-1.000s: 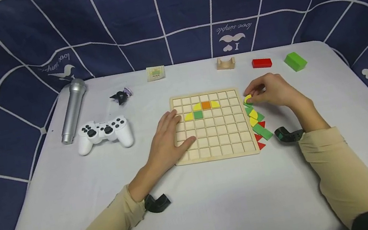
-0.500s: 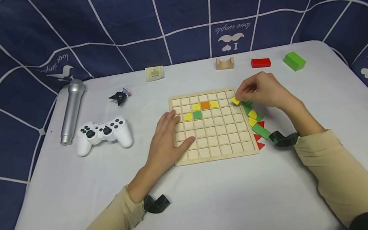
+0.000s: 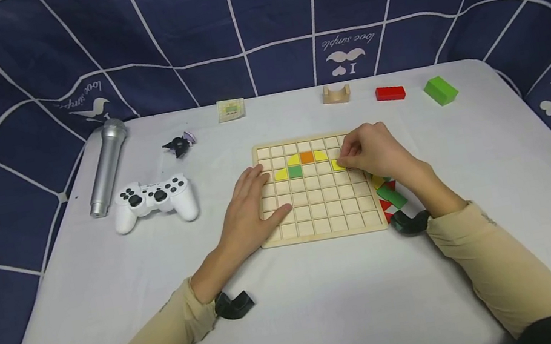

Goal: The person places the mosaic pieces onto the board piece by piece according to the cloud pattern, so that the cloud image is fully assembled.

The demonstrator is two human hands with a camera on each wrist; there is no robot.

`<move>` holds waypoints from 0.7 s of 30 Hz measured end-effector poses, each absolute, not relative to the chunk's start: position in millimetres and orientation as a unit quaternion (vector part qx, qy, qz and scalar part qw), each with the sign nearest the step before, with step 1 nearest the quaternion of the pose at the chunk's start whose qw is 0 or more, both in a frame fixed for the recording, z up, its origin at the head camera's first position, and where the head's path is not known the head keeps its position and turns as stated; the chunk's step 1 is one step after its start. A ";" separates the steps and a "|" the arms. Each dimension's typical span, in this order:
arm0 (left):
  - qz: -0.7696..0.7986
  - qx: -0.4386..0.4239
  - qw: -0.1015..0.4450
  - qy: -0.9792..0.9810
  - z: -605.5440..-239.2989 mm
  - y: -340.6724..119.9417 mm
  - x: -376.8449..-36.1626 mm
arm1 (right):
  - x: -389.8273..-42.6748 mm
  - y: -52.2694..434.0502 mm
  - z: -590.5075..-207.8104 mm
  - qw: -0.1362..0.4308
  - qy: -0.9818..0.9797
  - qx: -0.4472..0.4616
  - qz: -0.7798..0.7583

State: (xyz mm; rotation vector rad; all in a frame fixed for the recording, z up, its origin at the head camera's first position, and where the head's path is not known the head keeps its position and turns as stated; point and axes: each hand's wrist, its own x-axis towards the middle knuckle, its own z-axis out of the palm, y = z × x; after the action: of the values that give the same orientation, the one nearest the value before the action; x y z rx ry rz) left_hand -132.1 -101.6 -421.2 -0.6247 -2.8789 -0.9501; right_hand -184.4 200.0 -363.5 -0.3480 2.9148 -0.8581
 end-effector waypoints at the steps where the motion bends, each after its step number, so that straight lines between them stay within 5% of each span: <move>1: -0.307 -0.202 0.023 -0.930 -421.2 -101.5 -132.1 | -184.3 199.2 -363.9 0.041 0.953 -0.116 -0.278; 21: -0.311 -0.197 0.017 -0.930 -420.2 -101.0 -131.7 | -195.8 252.7 -348.6 0.048 0.957 -0.047 -0.282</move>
State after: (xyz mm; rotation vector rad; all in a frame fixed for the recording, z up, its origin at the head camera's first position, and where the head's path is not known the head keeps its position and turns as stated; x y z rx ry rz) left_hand -131.7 -101.0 -420.2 -0.6122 -2.8895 -0.9654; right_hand -195.8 252.7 -348.6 -0.1442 2.9174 -0.8612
